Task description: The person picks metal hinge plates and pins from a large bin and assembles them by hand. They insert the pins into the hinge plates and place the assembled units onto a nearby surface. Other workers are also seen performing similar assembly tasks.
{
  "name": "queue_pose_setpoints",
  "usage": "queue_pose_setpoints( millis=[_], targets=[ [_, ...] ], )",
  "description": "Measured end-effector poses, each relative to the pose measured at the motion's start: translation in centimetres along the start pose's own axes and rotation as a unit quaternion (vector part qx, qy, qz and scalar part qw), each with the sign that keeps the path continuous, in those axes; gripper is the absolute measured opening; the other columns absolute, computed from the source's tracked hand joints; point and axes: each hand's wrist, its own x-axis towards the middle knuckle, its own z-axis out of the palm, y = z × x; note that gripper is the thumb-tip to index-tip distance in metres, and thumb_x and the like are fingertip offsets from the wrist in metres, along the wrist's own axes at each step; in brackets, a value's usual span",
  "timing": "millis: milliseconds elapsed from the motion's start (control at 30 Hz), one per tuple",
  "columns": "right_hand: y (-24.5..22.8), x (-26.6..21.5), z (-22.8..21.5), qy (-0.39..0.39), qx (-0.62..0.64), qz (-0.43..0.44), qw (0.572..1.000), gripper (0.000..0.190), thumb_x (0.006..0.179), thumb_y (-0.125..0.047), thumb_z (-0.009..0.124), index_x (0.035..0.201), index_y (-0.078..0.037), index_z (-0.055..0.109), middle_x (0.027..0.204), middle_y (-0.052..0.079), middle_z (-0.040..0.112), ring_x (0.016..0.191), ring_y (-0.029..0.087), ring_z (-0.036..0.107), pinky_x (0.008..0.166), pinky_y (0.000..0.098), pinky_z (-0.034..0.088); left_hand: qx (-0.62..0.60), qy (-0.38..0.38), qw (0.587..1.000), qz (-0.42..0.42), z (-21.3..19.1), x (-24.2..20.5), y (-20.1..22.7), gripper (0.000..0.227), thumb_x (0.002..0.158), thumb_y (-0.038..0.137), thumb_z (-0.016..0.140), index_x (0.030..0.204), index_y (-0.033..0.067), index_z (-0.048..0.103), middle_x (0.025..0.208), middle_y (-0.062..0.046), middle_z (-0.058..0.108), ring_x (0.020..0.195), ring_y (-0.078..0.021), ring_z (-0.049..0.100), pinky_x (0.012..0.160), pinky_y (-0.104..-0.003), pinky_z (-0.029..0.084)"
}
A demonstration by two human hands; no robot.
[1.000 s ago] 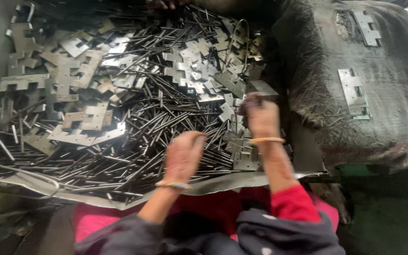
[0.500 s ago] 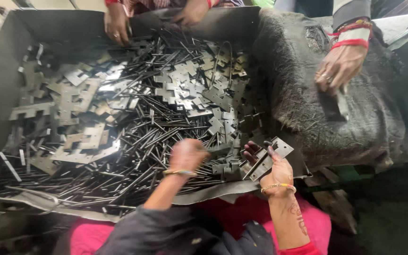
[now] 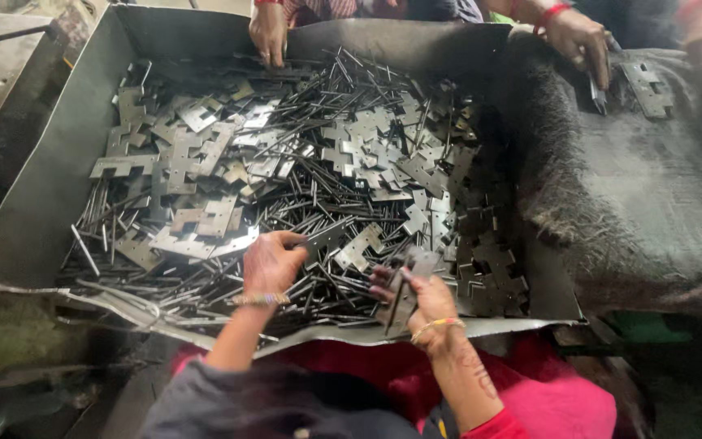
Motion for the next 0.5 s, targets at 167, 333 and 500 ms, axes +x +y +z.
queue_pose_setpoints(
  millis=[167,333,500],
  targets=[
    [1.3,0.3,3.4,0.019,0.154,-0.028,0.987,0.054,0.096,-0.047,0.056,0.127,-0.003,0.061,0.115,0.018,0.074,0.097,0.032,0.074,0.085,0.0493,0.061,0.149,0.157,0.88,0.424,2.0,-6.3,5.0,0.014,0.089,0.009,0.064,0.096,-0.0001,0.072,0.076,-0.011,0.066,0.062,-0.0232,0.063,0.055,-0.037,0.05],
    [0.7,0.0,3.5,0.006,0.127,-0.022,0.992,0.048,0.1,-0.036,0.054,0.128,0.003,0.057,0.115,0.025,0.072,0.1,0.034,0.072,0.085,0.0476,0.06,0.053,-0.017,0.883,0.467,3.7,-11.3,7.0,0.026,0.094,0.015,0.063,0.112,-0.0023,0.068,0.103,-0.011,0.063,0.097,-0.0253,0.063,0.083,-0.038,0.05],
    [0.9,0.0,1.7,-0.032,0.085,-0.151,0.984,0.029,0.103,-0.011,0.054,0.129,0.001,0.054,0.119,0.026,0.07,0.104,0.033,0.071,0.091,0.044,0.06,-0.143,-0.006,0.964,0.223,5.8,-10.9,6.0,0.034,0.094,0.02,0.061,0.123,0.0028,0.061,0.117,-0.015,0.063,0.112,-0.0325,0.059,0.096,-0.043,0.047]
  ],
)
